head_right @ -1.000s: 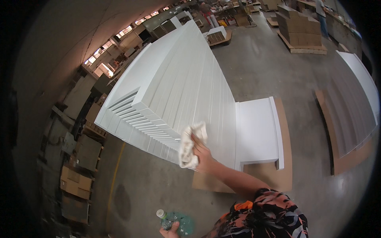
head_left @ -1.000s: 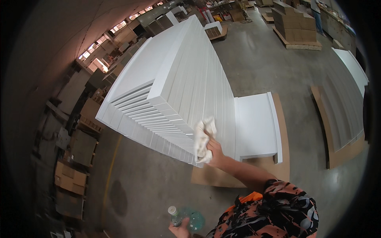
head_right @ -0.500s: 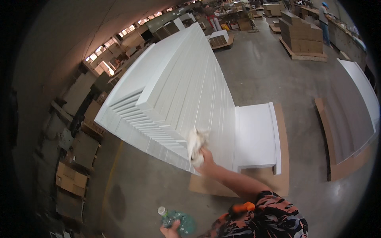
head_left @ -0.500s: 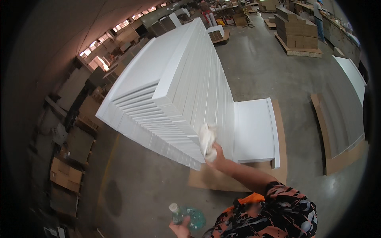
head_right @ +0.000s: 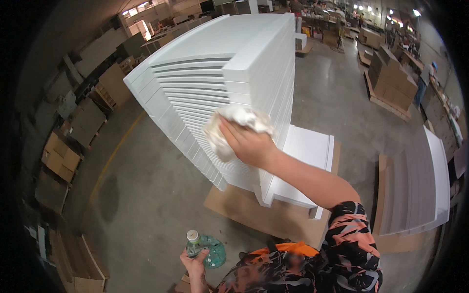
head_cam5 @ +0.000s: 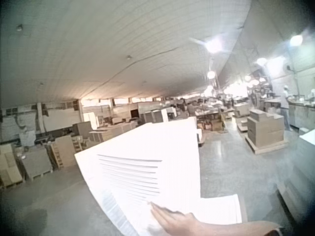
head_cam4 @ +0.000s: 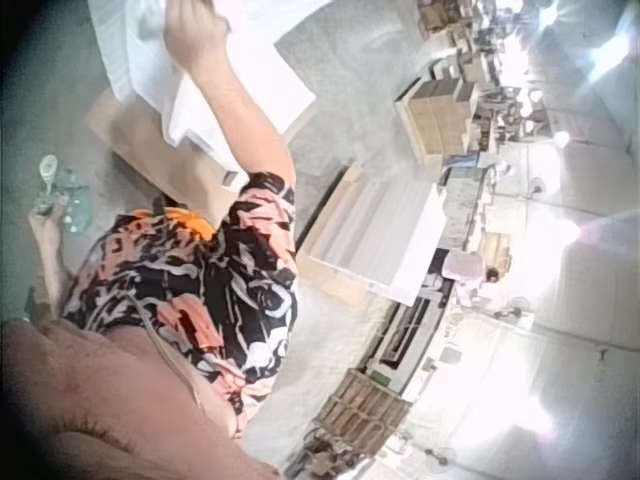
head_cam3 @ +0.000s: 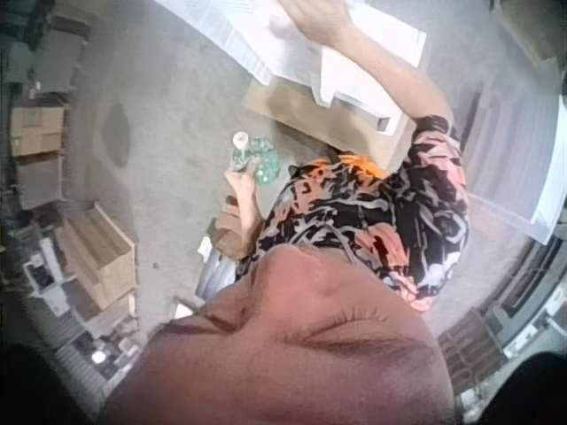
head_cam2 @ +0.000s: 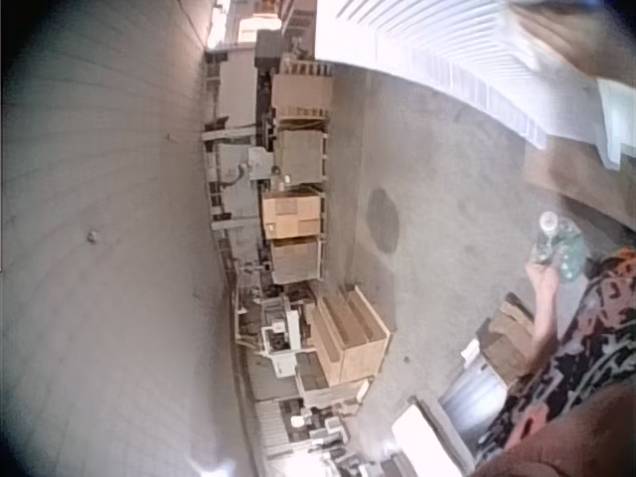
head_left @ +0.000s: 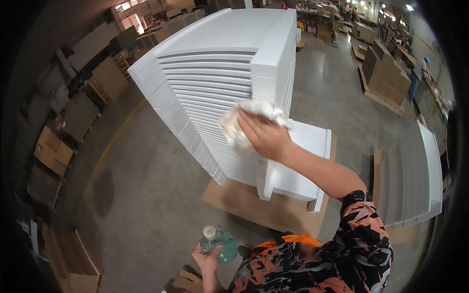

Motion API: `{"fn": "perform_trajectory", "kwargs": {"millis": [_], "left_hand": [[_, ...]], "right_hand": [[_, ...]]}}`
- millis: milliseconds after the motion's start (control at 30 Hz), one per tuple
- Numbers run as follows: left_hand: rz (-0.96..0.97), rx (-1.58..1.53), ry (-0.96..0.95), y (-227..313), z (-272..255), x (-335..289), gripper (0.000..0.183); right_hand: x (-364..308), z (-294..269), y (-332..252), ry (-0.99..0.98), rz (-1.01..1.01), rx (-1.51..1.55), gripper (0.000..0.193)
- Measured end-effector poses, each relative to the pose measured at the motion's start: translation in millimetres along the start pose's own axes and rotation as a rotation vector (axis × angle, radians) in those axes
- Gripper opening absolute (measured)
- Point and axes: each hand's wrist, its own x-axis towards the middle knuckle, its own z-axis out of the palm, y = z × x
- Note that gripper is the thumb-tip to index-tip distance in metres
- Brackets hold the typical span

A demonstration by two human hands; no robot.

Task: The person pours liquid from a bottle onto a cloth and wipes the edges and surfaces of several white furniture panels stacked on a pallet.

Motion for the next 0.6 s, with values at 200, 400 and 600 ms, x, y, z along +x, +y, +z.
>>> {"fn": "perform_trajectory", "kwargs": {"millis": [200, 400, 600], "left_hand": [[-0.029, -0.152, 0.142, -10.5, -19.4, -16.4, 0.028], [-0.096, -0.124, 0.249, -10.9, -51.4, -37.1, 0.027], [-0.041, -0.127, 0.153, -35.1, -49.3, -28.3, 0.027]], "right_hand": [[-99.4, 23.9, -7.9, -0.807, 0.039, 0.034, 0.052], [55.4, -39.9, 25.0, 0.156, -0.144, -0.255, 0.047], [-111.7, 38.7, -5.3, -0.344, -0.173, 0.099, 0.04]]}}
